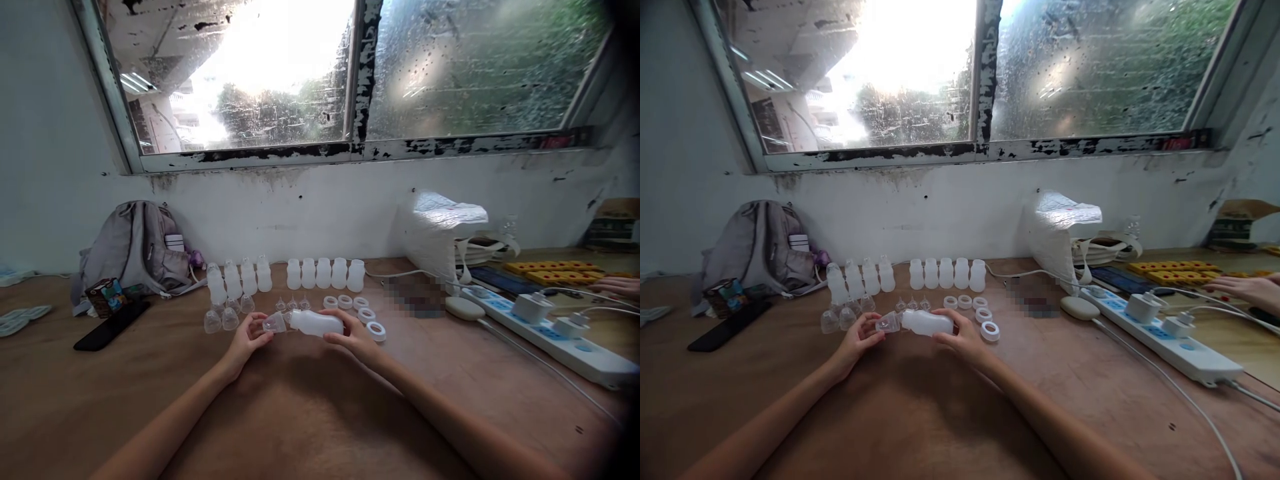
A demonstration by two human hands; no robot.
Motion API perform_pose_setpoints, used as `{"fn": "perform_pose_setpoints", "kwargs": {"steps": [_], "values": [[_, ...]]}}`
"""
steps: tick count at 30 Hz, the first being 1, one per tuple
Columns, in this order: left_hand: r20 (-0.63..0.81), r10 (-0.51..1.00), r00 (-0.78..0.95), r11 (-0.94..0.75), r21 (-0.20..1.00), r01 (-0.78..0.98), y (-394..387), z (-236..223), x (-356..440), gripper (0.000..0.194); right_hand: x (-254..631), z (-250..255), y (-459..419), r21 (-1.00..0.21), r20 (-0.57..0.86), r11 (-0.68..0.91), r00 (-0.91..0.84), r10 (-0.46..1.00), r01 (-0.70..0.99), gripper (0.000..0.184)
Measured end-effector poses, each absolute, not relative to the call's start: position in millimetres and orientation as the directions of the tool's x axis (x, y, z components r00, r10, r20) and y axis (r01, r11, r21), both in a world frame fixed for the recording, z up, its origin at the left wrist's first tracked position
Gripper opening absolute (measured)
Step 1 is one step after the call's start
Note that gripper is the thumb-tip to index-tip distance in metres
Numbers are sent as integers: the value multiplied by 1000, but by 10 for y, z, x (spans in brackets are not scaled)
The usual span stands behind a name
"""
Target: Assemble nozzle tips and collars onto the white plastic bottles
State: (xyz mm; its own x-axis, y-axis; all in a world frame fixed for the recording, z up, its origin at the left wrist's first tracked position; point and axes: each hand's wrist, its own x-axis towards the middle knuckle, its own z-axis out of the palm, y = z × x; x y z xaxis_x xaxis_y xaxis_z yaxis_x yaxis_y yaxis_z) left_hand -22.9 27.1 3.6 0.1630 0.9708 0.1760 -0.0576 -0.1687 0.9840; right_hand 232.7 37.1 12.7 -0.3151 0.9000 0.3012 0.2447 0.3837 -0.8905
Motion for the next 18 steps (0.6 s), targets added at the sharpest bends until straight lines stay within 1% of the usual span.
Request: {"fn": "perform_pose_setpoints", "kwargs": {"steps": [2, 5, 7, 11, 15, 18], "values": [[167, 973, 160, -163, 986, -37, 239, 57, -208, 33, 2329, 147, 365, -905, 278, 364, -343, 897, 220, 38], [185, 970, 157, -185, 983, -10, 216, 65, -197, 31, 2320, 153, 355, -926, 253, 333, -363, 897, 177, 38], [211, 963, 167, -211, 977, -17, 217, 52, -200, 35, 2310, 151, 346, -935, 243, 317, -365, 899, 159, 37], [222, 950, 220, -213, 975, -65, 225, 23, -204, 52, 2300, 167, 324, -947, 227, 294, -375, 899, 130, 34], [173, 939, 298, -165, 985, -52, 202, 41, -195, 49, 2302, 186, 308, -949, 233, 298, -405, 884, 105, 34], [161, 934, 318, -153, 987, -52, 175, 64, -188, 46, 2298, 195, 296, -949, 227, 297, -415, 881, 110, 34]]}}
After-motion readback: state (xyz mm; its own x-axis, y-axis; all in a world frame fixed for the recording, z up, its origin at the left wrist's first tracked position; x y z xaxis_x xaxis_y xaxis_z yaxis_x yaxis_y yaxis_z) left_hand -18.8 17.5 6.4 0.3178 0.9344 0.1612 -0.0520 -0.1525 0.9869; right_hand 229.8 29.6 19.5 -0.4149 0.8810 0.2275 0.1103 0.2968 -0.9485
